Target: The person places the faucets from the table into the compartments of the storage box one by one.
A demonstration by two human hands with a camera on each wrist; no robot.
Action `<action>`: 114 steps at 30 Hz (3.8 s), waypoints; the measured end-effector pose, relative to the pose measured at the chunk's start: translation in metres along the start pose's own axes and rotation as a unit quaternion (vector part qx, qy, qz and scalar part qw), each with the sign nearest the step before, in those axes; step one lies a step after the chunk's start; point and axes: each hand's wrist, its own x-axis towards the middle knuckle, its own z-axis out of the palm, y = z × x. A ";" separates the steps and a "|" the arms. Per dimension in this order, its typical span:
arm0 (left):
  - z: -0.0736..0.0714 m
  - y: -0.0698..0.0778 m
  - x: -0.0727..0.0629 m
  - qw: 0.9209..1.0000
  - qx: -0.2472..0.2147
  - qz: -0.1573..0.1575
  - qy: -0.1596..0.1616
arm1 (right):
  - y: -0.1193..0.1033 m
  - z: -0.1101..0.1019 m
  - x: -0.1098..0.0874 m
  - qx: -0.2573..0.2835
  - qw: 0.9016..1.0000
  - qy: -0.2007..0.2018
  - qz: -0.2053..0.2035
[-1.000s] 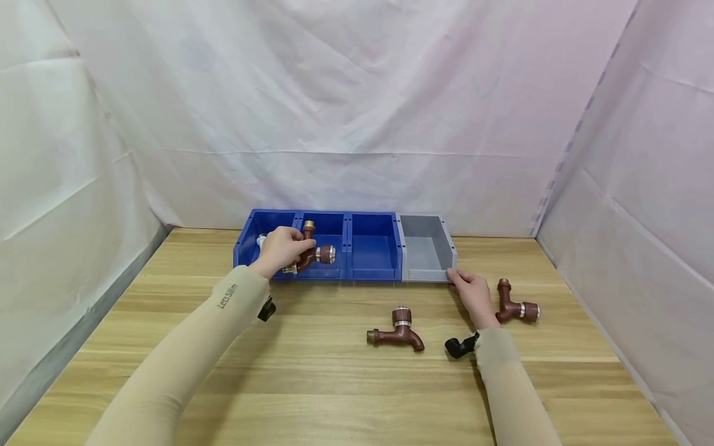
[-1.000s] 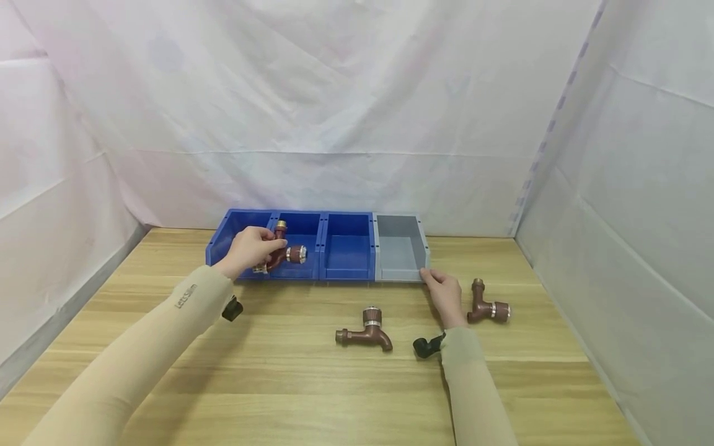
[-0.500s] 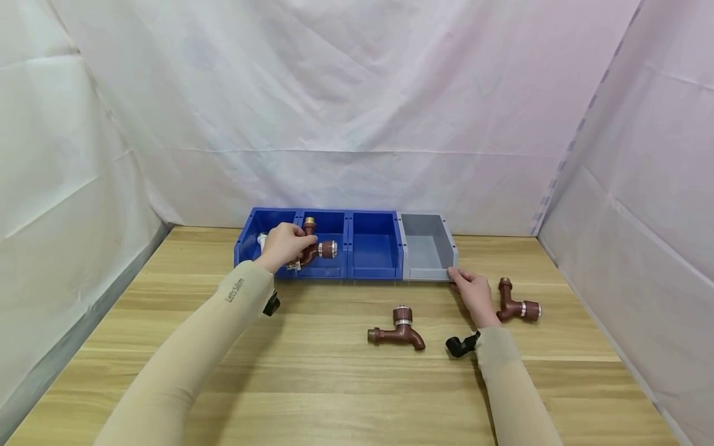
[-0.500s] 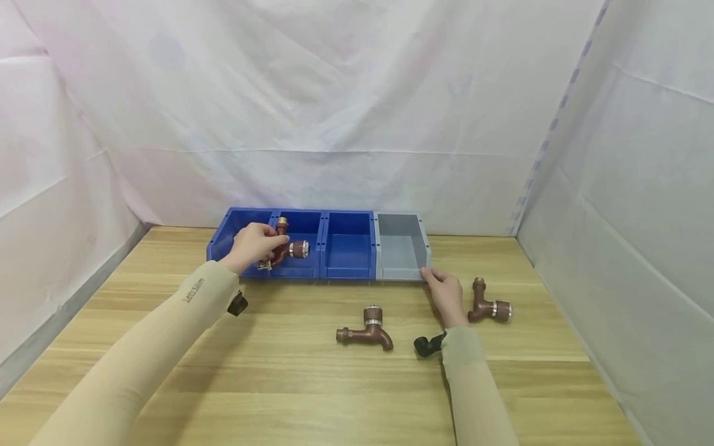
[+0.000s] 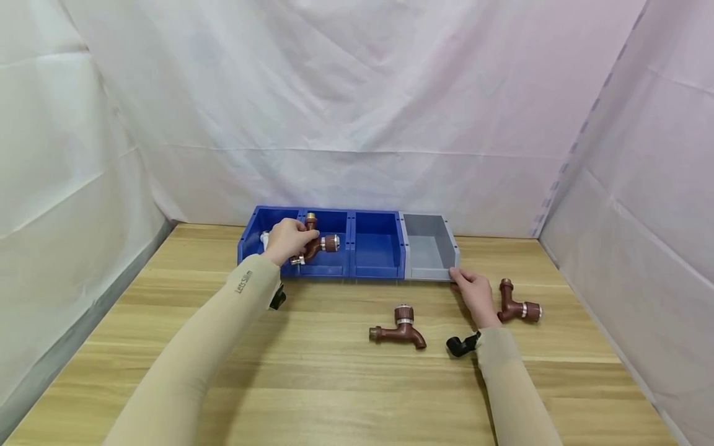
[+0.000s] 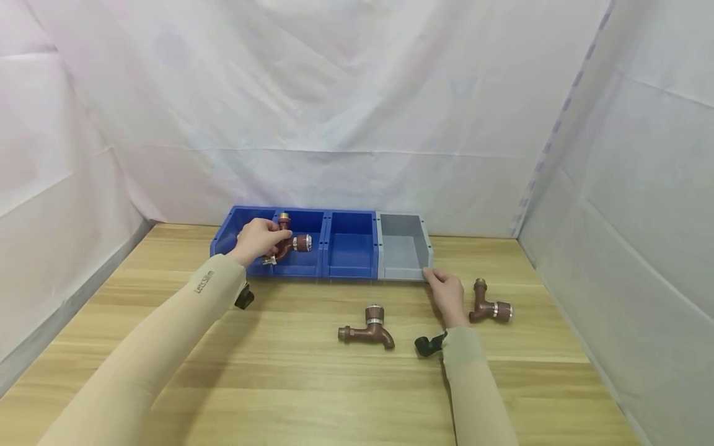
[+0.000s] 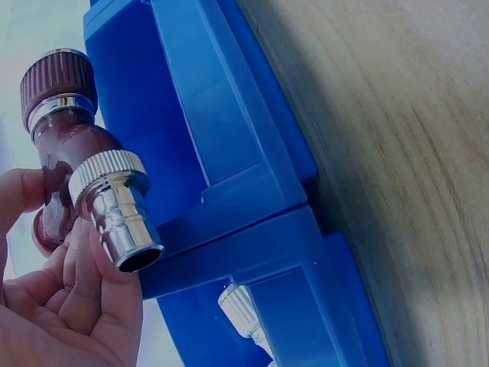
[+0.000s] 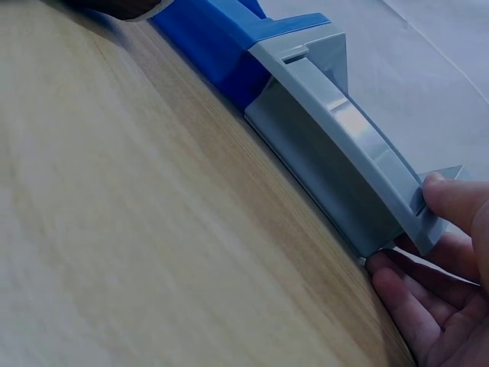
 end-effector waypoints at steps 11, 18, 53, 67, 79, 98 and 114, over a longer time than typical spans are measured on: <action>0.005 -0.002 0.013 0.999 0.018 -0.026 0.018 | 0.003 0.000 0.003 0.004 1.000 -0.013 0.006; 0.005 0.005 0.017 0.999 0.024 -0.038 0.019 | 0.001 0.003 0.003 0.012 1.000 -0.006 0.006; 0.008 0.021 0.029 0.992 0.118 -0.037 0.022 | -0.009 0.013 0.004 0.021 1.000 0.003 0.014; 0.020 0.023 0.037 0.987 0.155 -0.037 0.017 | -0.009 0.008 0.000 0.016 1.000 0.007 0.016; 0.025 0.027 0.033 0.975 0.219 -0.030 0.008 | -0.008 0.011 -0.002 0.010 1.000 0.014 0.004; 0.032 0.028 0.034 0.971 0.232 -0.045 -0.024 | -0.012 0.010 -0.010 0.007 1.000 0.018 -0.001; 0.036 0.024 0.038 0.961 0.266 -0.059 -0.045 | -0.010 0.011 -0.011 0.009 1.000 0.015 0.004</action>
